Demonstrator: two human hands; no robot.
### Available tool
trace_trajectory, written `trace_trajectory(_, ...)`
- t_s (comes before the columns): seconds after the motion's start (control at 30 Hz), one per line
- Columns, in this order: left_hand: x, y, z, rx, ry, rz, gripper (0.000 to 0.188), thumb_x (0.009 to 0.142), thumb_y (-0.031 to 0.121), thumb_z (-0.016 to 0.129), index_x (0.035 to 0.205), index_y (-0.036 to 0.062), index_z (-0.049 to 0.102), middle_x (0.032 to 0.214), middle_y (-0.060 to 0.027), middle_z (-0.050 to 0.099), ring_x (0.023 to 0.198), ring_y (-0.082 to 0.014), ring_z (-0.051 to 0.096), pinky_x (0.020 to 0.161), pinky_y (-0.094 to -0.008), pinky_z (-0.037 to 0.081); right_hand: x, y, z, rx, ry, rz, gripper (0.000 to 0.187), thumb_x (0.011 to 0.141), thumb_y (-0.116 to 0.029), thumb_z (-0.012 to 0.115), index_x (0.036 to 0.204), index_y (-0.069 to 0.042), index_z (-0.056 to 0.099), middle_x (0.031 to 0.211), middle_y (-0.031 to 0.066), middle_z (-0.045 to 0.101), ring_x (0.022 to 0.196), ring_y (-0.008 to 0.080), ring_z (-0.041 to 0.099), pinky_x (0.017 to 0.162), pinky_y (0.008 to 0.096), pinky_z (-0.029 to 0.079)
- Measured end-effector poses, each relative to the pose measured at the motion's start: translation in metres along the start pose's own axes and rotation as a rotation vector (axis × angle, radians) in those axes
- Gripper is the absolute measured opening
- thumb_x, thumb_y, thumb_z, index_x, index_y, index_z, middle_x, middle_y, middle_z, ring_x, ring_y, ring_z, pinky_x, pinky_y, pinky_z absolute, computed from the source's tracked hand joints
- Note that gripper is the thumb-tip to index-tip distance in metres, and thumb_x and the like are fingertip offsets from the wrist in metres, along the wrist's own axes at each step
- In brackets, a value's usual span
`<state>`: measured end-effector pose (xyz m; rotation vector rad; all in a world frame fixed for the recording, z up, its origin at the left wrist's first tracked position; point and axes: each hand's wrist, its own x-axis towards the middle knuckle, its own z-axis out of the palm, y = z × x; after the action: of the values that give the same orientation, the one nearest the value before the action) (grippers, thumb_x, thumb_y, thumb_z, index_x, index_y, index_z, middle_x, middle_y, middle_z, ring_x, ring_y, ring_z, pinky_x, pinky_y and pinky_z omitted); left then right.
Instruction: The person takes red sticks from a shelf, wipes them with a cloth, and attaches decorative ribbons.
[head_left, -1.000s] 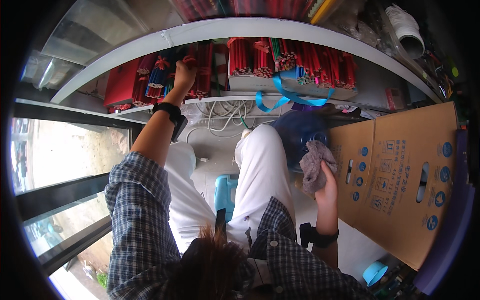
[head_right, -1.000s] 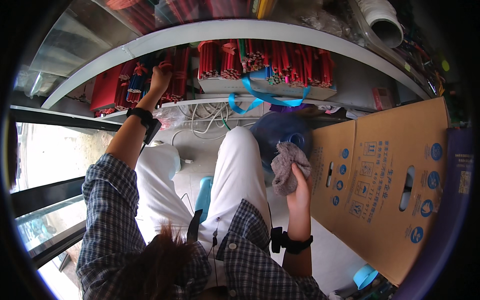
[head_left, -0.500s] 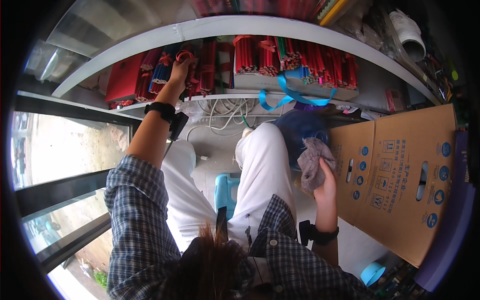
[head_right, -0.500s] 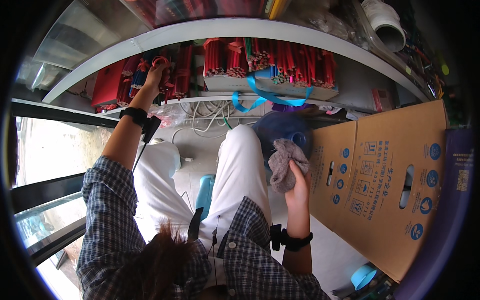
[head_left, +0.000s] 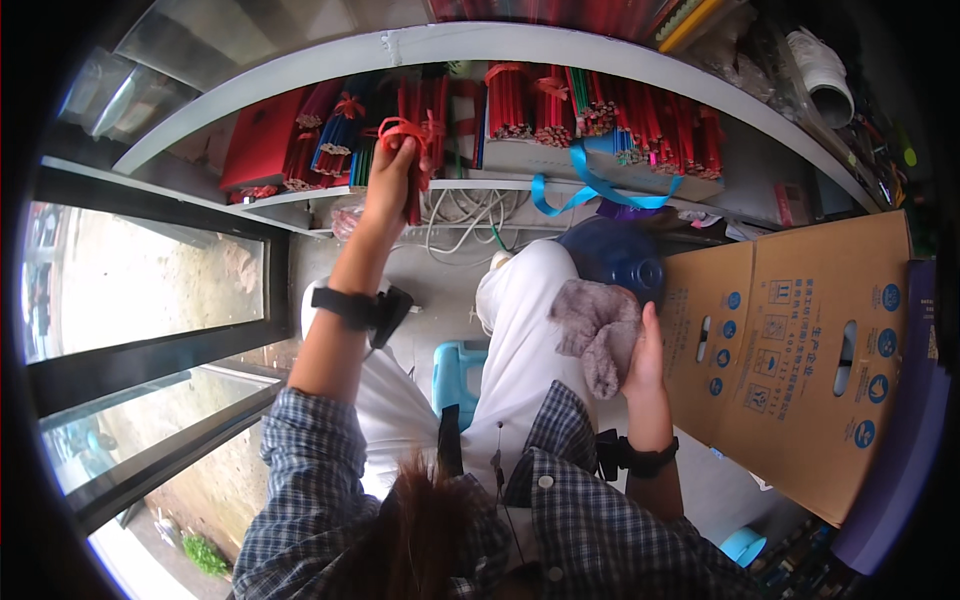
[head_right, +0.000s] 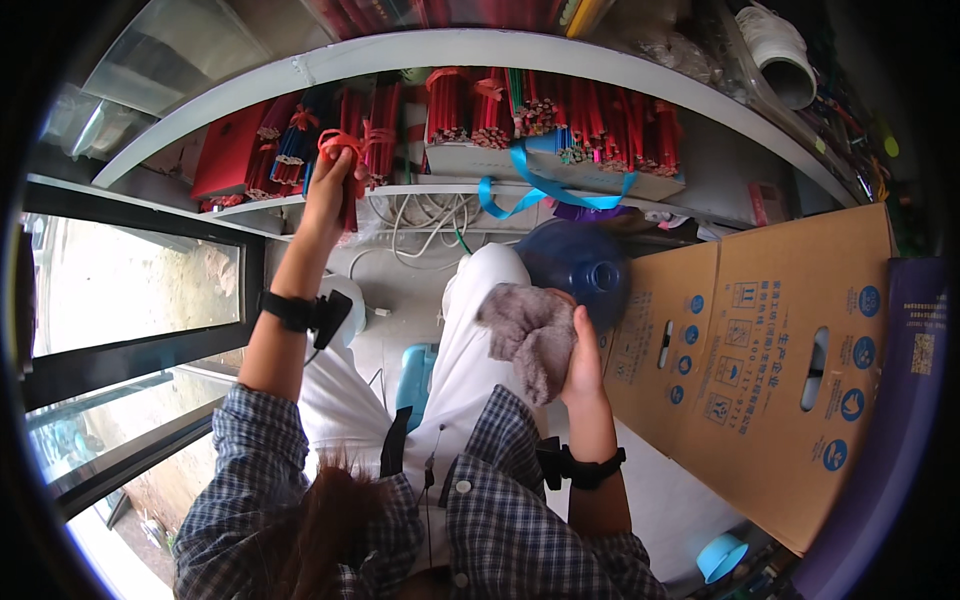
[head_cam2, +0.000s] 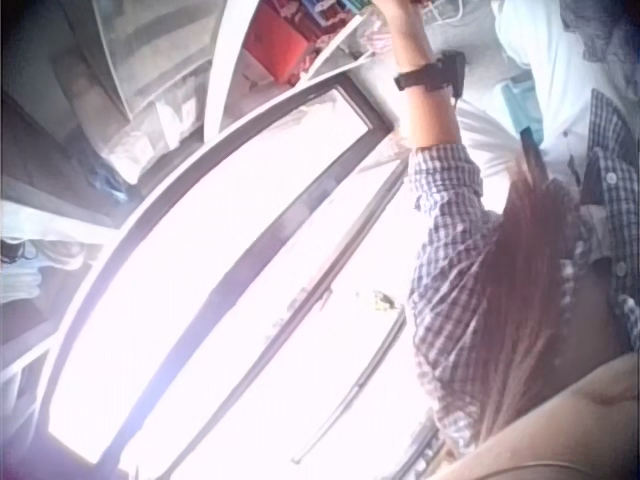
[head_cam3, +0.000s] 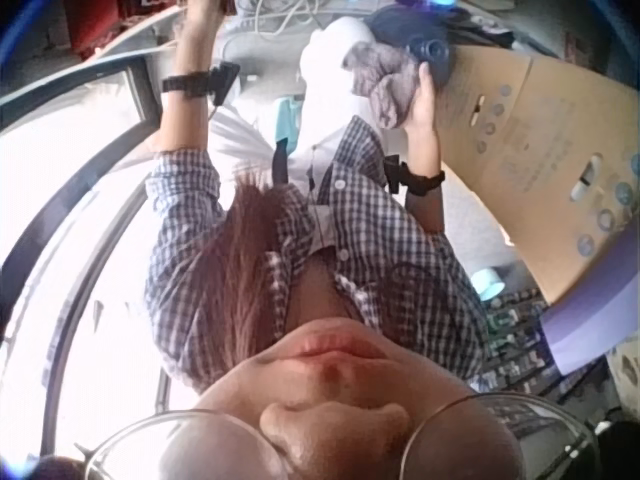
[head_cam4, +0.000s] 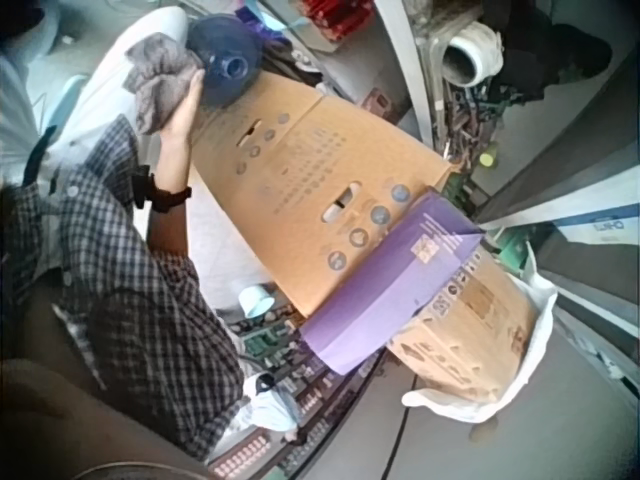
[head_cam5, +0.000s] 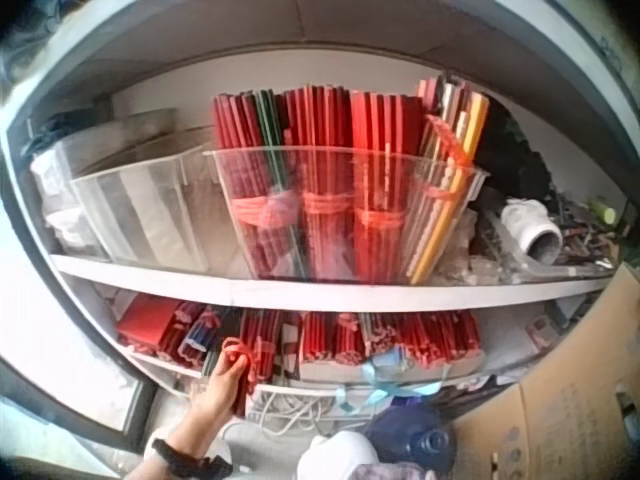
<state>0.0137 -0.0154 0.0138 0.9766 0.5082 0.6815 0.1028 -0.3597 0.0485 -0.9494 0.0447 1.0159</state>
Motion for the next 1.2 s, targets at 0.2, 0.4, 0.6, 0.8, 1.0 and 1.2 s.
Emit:
trace_trajectory(0.2,-0.070,0.000,0.047,-0.097,0.019,-0.051,0.018,0.093,0.006,0.042,0.110,0.0054,0.040,0.097,-0.0090,0.053,0.078,-0.0163,0.058,0.060,-0.0302,0.053,0.020,0.003,0.071,-0.590,-0.383,-0.079,0.040,0.085,-0.023,0.053,0.119,-0.002,0.045,0.117,0.0126,0.055,0.111,0.0189,0.047,0.096,0.0310,0.033)
trace_trajectory(0.4,-0.115,-0.011,0.074,-0.198,0.065,-0.077,0.031,0.092,0.002,0.041,0.122,0.0037,0.032,0.113,-0.0155,0.053,0.097,-0.0238,0.059,0.078,-0.0319,0.052,0.015,0.027,0.095,-0.790,-0.597,-0.042,0.033,0.082,-0.016,0.060,0.111,-0.001,0.052,0.109,0.0078,0.055,0.108,0.0155,0.048,0.094,0.0295,0.035)
trace_trajectory(0.6,-0.134,-0.008,0.071,-0.248,0.065,-0.166,0.029,0.093,0.008,0.043,0.121,0.0039,0.036,0.107,-0.0183,0.058,0.091,-0.0222,0.060,0.074,-0.0321,0.052,0.000,0.030,0.087,-0.794,-0.434,0.032,0.028,0.082,-0.016,0.060,0.104,0.001,0.057,0.101,0.0076,0.060,0.096,0.0142,0.055,0.088,0.0284,0.041)
trace_trajectory(0.8,-0.135,-0.012,0.058,-0.275,0.156,-0.142,0.027,0.092,0.005,0.041,0.118,0.0020,0.038,0.108,-0.0188,0.057,0.091,-0.0221,0.061,0.072,-0.0327,0.053,-0.013,0.031,0.089,-1.014,-0.347,-0.100,0.026,0.080,-0.016,0.063,0.099,0.001,0.059,0.091,0.0103,0.063,0.085,0.0164,0.060,0.080,0.0289,0.045)
trace_trajectory(1.0,-0.107,-0.027,0.046,-0.177,0.290,-0.028,0.026,0.091,0.005,0.043,0.117,0.0039,0.040,0.103,-0.0105,0.059,0.083,-0.0188,0.062,0.067,-0.0274,0.052,-0.018,0.022,0.081,-1.144,-0.342,-0.206,0.024,0.078,-0.014,0.064,0.096,0.002,0.059,0.090,0.0122,0.064,0.082,0.0178,0.061,0.077,0.0286,0.046)
trace_trajectory(1.2,-0.032,-0.045,0.034,0.289,0.226,0.155,0.031,0.085,0.000,0.047,0.113,0.0038,0.036,0.100,-0.0102,0.054,0.075,-0.0143,0.060,0.055,-0.0231,0.048,-0.026,0.006,0.068,-1.120,-0.274,-0.246,0.020,0.078,-0.010,0.063,0.094,0.002,0.060,0.088,0.0111,0.063,0.082,0.0179,0.060,0.076,0.0277,0.045)
